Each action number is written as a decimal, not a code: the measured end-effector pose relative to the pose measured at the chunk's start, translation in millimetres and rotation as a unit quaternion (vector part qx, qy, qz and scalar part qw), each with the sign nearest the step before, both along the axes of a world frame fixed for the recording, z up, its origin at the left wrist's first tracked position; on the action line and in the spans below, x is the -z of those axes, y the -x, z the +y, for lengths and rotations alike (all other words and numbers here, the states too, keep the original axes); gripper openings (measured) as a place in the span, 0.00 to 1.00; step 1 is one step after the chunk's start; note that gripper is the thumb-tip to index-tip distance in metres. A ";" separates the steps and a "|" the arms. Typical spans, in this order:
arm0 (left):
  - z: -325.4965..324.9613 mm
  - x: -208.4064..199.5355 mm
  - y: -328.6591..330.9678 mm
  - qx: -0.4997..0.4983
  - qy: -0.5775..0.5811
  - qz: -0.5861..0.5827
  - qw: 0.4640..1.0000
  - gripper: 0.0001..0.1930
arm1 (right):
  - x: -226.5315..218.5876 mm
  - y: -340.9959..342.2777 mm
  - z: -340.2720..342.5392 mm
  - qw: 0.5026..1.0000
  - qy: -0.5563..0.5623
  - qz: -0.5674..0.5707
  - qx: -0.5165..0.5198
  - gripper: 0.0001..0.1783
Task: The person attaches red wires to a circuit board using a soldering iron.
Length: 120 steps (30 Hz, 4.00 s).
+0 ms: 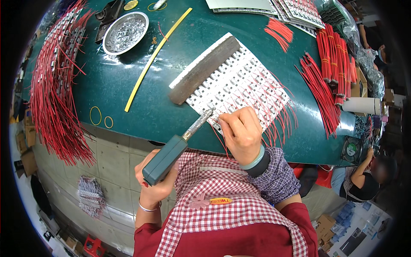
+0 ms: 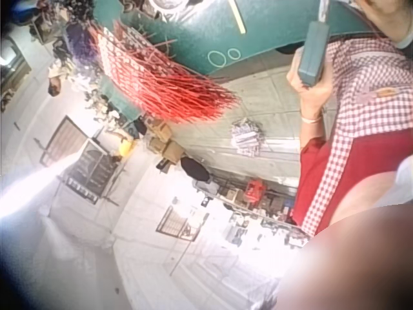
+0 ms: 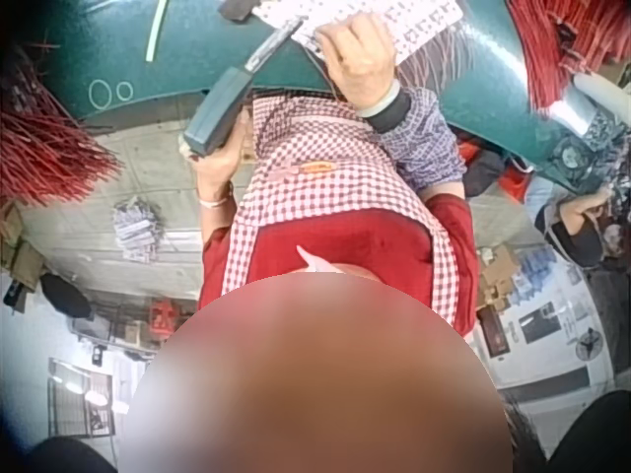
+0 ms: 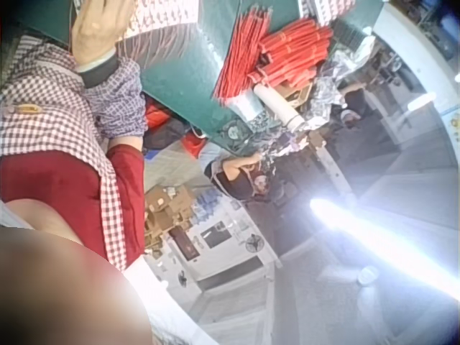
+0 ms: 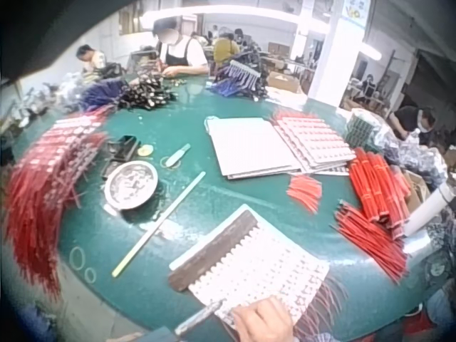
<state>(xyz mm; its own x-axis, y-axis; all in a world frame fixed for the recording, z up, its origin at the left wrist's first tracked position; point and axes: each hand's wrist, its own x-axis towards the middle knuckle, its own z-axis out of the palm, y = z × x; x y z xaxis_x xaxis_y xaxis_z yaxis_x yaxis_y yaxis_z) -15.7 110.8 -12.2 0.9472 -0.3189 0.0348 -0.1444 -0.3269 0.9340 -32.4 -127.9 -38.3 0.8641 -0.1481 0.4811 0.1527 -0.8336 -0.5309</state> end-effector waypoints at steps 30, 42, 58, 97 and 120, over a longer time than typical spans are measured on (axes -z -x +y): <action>-0.4 3.4 3.4 -0.012 0.015 -0.017 1.000 0.08 | 0.4 -0.8 0.7 0.999 0.032 -0.010 -0.024 0.11; 3.2 2.1 10.6 -0.038 0.007 0.015 0.999 0.09 | -0.7 -1.1 -0.3 0.999 0.024 -0.007 -0.030 0.12; -2.3 15.5 14.9 -0.151 0.099 0.050 0.982 0.20 | -36.7 2.3 -50.6 0.972 0.136 0.194 0.011 0.42; -49.5 -50.3 -93.8 -0.264 0.264 0.031 0.927 0.29 | 17.1 -159.7 -236.8 0.972 0.210 0.103 0.020 0.10; -112.9 -45.0 -90.2 -0.156 0.179 0.155 0.959 0.24 | -41.0 -121.4 -170.8 0.885 0.428 0.167 -0.076 0.06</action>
